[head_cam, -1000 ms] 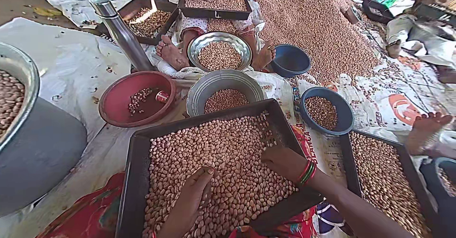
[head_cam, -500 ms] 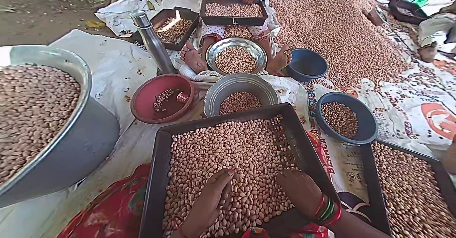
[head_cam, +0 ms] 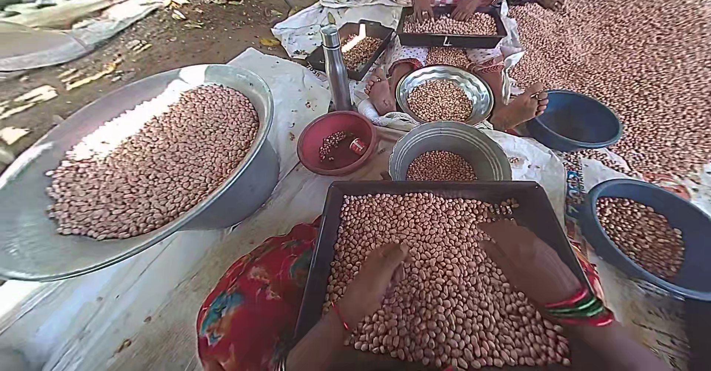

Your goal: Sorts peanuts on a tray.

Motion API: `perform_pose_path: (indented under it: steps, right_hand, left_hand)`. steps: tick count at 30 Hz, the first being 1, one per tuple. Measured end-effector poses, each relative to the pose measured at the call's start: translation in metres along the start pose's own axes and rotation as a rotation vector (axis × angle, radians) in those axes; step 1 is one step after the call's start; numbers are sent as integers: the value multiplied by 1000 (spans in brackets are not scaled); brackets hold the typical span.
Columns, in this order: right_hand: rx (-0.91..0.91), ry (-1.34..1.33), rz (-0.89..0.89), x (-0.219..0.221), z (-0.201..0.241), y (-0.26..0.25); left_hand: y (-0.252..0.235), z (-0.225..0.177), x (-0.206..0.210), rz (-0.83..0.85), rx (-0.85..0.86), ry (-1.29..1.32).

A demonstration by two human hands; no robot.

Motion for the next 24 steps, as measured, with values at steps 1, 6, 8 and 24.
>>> perform_pose_path:
  steps: [1,6,8,24]
  right_hand:
    - [178,68,145,7,-24,-1]
    - [307,21,460,50,-18,53]
    - [111,-115,503,52,23,69]
    - [-153,-186,95,27,33,39]
  left_hand:
    - [-9,-12,-18,-88,78,-85]
    - [-38,-66,-83,-377,292,-507]
    - [-45,-76,-84,-362,254,-738]
    - [-83,-66,-75,-271,224,-700]
Point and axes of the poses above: each hand's wrist, its own y-axis away from the middle knuckle, its own x-axis out of the palm, z = x × y, the point moved 8 cm from there along -y, towards the middle knuckle, and after that the axes turned 4 degrees about -z, right-handed, at the moved point
